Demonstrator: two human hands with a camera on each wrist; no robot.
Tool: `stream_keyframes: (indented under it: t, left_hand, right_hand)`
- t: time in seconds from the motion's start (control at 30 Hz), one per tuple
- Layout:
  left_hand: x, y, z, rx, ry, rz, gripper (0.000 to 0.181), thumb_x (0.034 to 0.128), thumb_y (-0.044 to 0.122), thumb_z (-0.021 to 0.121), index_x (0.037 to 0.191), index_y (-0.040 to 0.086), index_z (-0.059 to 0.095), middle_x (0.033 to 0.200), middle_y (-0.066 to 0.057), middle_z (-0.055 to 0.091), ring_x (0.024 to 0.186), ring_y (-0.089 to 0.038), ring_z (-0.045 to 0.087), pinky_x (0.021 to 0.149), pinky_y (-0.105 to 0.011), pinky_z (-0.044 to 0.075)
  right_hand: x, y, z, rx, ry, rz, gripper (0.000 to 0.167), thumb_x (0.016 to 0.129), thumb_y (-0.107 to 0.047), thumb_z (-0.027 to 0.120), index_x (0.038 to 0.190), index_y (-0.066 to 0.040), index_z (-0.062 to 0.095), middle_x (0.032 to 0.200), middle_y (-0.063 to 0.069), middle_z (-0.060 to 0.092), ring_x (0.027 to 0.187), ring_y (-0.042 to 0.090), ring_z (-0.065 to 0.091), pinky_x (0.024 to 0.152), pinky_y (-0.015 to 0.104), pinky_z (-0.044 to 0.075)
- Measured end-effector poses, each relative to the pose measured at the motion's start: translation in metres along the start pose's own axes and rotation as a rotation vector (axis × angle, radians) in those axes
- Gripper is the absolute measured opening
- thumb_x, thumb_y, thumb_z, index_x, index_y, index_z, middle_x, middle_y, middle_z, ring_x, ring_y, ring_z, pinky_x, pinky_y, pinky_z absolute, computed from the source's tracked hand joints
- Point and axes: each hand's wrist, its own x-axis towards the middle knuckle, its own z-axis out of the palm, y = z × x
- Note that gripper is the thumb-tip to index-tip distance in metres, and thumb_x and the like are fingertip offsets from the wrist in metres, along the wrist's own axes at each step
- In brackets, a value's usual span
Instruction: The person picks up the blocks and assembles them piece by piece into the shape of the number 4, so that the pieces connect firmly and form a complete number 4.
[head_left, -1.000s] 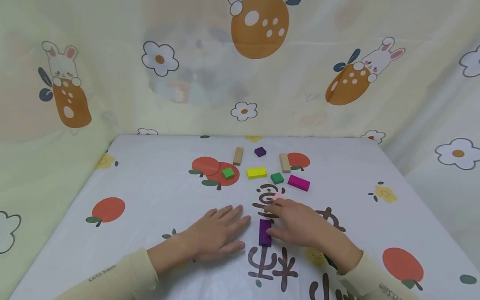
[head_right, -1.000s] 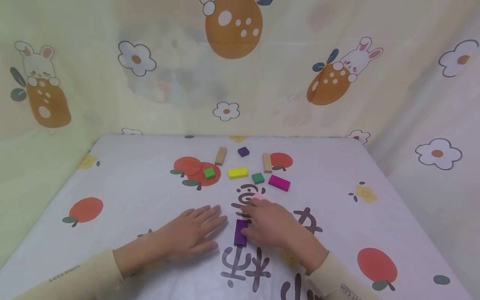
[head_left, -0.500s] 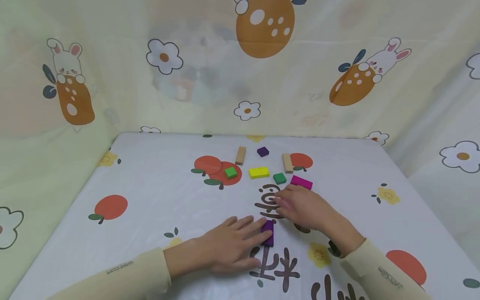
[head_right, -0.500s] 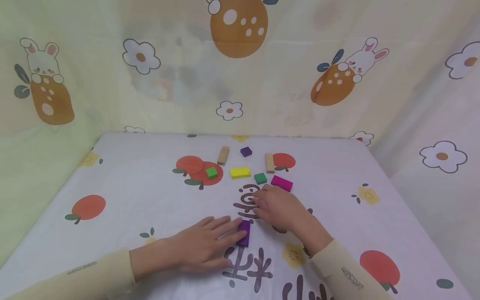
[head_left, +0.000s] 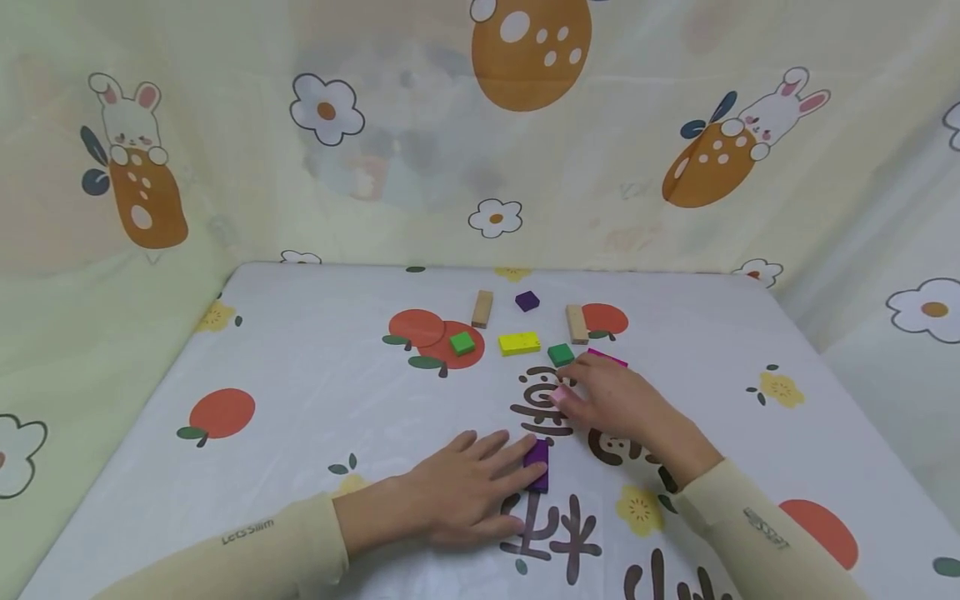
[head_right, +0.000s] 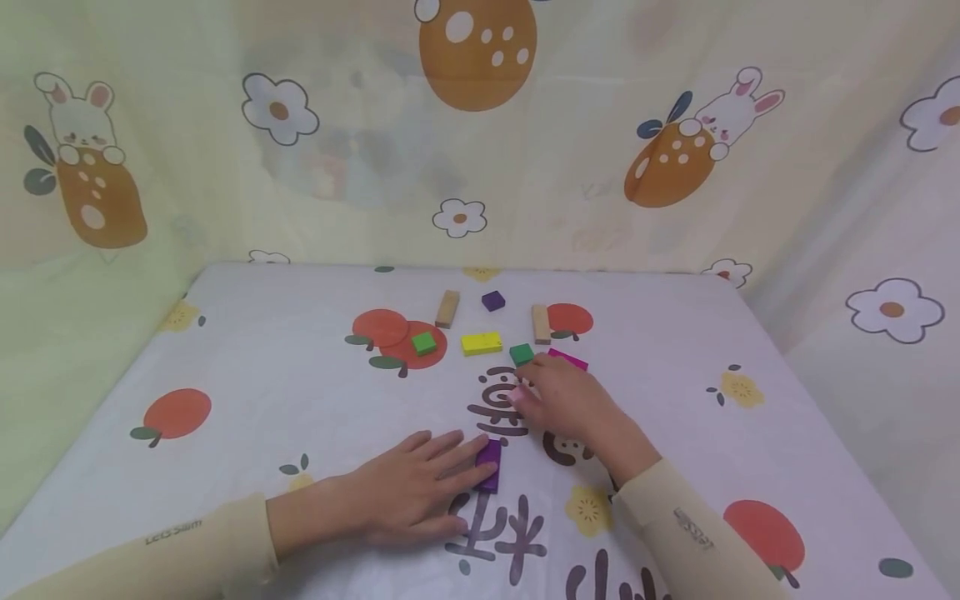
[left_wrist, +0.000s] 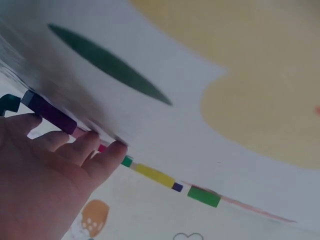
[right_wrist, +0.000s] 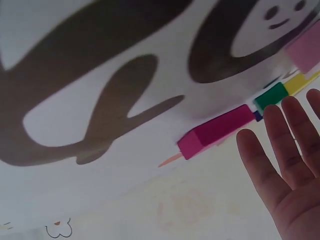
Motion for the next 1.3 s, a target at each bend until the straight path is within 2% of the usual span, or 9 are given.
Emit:
stream_keyframes:
  t: [0.17, 0.33, 0.57, 0.7, 0.87, 1.03, 1.3]
  left_hand:
    - [-0.001, -0.001, 0.002, 0.014, 0.001, 0.000, 0.068, 0.1050, 0.066, 0.026, 0.166, 0.036, 0.021, 0.175, 0.004, 0.014, 0.158, -0.027, 0.028, 0.122, -0.054, 0.033]
    - [-0.001, -0.001, 0.001, 0.019, 0.002, 0.001, 0.068, 0.1050, 0.067, 0.025, 0.166, 0.036, 0.021, 0.175, 0.004, 0.014, 0.158, -0.028, 0.029, 0.122, -0.054, 0.033]
    - [-0.002, 0.000, 0.001, 0.017, -0.017, -0.011, 0.069, 0.1040, 0.069, 0.025, 0.166, 0.038, 0.019, 0.175, 0.005, 0.013, 0.158, -0.027, 0.027, 0.123, -0.055, 0.032]
    - [-0.001, -0.001, 0.003, -0.002, -0.026, -0.015, 0.070, 0.1035, 0.069, 0.026, 0.166, 0.039, 0.017, 0.175, 0.006, 0.012, 0.159, -0.027, 0.025, 0.123, -0.056, 0.031]
    - [0.000, -0.001, 0.004, -0.025, -0.034, -0.015, 0.070, 0.1034, 0.069, 0.026, 0.166, 0.039, 0.015, 0.175, 0.007, 0.009, 0.160, -0.028, 0.023, 0.124, -0.057, 0.029]
    - [0.000, 0.000, 0.003, -0.033, -0.040, -0.020, 0.070, 0.1034, 0.069, 0.027, 0.166, 0.039, 0.014, 0.175, 0.007, 0.009, 0.160, -0.028, 0.022, 0.125, -0.058, 0.028]
    - [-0.001, 0.000, 0.006, -0.027, -0.030, -0.021, 0.070, 0.1036, 0.068, 0.028, 0.166, 0.039, 0.014, 0.175, 0.007, 0.010, 0.160, -0.028, 0.022, 0.124, -0.058, 0.028]
  right_hand:
    - [0.006, 0.004, 0.002, 0.000, -0.029, 0.021, 0.044, 0.098, -0.029, 0.068, 0.136, -0.007, 0.067, 0.138, 0.018, 0.065, 0.130, 0.038, 0.059, 0.108, 0.059, 0.048]
    - [0.007, 0.005, 0.003, 0.023, -0.044, 0.014, 0.043, 0.097, -0.028, 0.068, 0.135, -0.007, 0.067, 0.134, 0.017, 0.066, 0.122, 0.035, 0.063, 0.104, 0.057, 0.052]
    - [0.005, 0.005, 0.006, 0.087, -0.016, -0.089, 0.031, 0.100, -0.027, 0.068, 0.125, -0.011, 0.074, 0.129, 0.013, 0.070, 0.126, 0.037, 0.063, 0.106, 0.058, 0.051]
    - [0.003, 0.004, 0.008, 0.105, -0.006, -0.124, 0.029, 0.099, -0.026, 0.069, 0.124, -0.011, 0.074, 0.127, 0.011, 0.073, 0.127, 0.036, 0.063, 0.106, 0.057, 0.051]
    - [-0.001, 0.004, 0.005, 0.101, -0.040, -0.094, 0.036, 0.095, -0.020, 0.073, 0.129, -0.011, 0.072, 0.129, 0.009, 0.072, 0.127, 0.035, 0.062, 0.104, 0.057, 0.052]
    - [-0.007, 0.002, 0.000, 0.101, -0.107, -0.049, 0.054, 0.086, -0.010, 0.077, 0.138, -0.013, 0.067, 0.140, 0.010, 0.066, 0.132, 0.038, 0.057, 0.103, 0.060, 0.052]
    - [-0.011, 0.001, 0.002, 0.050, -0.158, -0.046, 0.066, 0.086, -0.005, 0.078, 0.149, -0.014, 0.058, 0.152, 0.010, 0.057, 0.143, 0.042, 0.048, 0.109, 0.061, 0.047]
